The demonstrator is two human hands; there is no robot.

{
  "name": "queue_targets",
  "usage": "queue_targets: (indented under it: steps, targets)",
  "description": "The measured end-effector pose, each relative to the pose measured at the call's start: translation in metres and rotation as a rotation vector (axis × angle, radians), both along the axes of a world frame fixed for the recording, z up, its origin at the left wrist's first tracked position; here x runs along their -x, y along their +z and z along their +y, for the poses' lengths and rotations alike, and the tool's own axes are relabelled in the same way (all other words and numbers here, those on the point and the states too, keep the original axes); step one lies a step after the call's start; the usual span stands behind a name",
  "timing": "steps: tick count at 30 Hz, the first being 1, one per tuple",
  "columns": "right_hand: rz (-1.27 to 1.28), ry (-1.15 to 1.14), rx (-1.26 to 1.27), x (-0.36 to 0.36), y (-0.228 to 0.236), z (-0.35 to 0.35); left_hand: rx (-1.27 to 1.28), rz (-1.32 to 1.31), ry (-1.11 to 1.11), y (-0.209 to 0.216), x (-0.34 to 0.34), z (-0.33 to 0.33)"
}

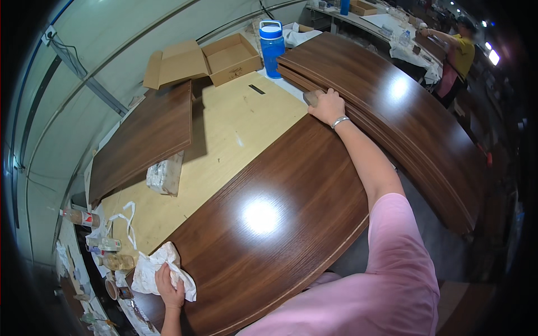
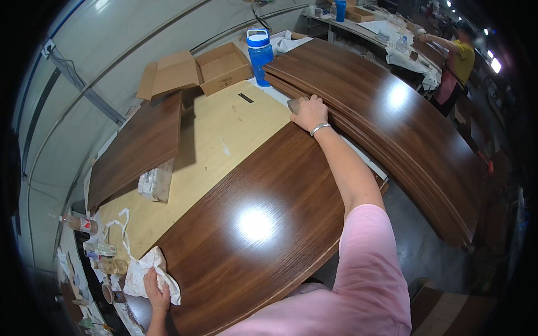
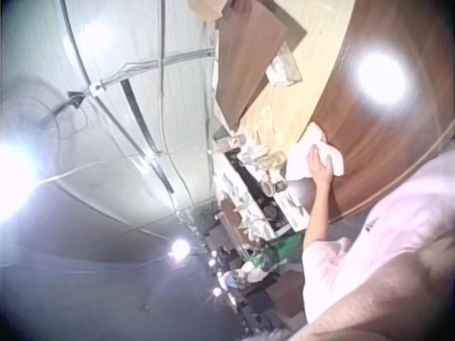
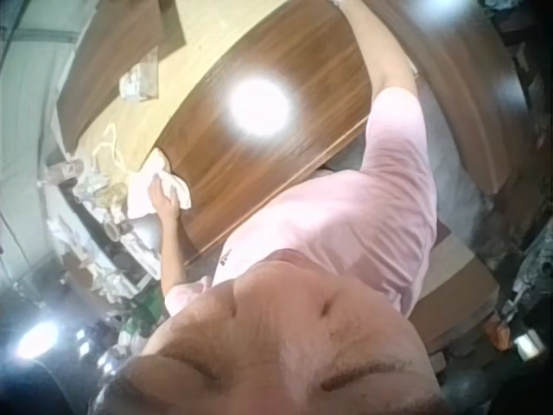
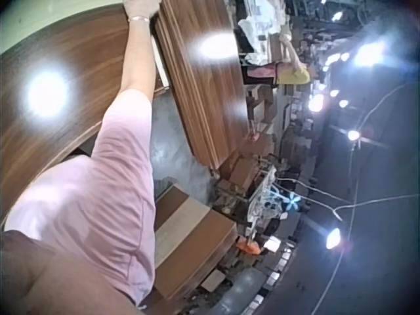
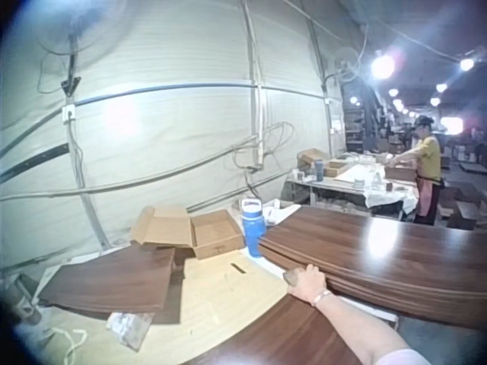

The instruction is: The person wipes a wood panel with a cloth, applies liquid from a bottle to the cloth, and uses a sanding block on the edges and surface of the panels.

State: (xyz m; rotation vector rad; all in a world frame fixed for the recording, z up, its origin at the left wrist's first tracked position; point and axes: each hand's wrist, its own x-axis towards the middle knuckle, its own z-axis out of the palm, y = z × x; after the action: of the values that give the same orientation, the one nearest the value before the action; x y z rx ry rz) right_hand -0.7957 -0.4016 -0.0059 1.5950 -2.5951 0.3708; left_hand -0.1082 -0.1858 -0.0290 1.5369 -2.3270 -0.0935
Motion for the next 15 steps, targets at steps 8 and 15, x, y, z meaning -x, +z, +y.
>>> queue_targets:
  steps: [8, 15]
  targets:
    - [-0.111, -0.176, 0.061, -0.004, -0.006, 0.059, -0.024, -0.002, 0.001, 0.001, -0.003, 0.001]
    - [-0.119, -0.311, 0.087, 0.008, 0.002, 0.176, -0.011, 0.043, -0.021, -0.001, -0.002, 0.002]
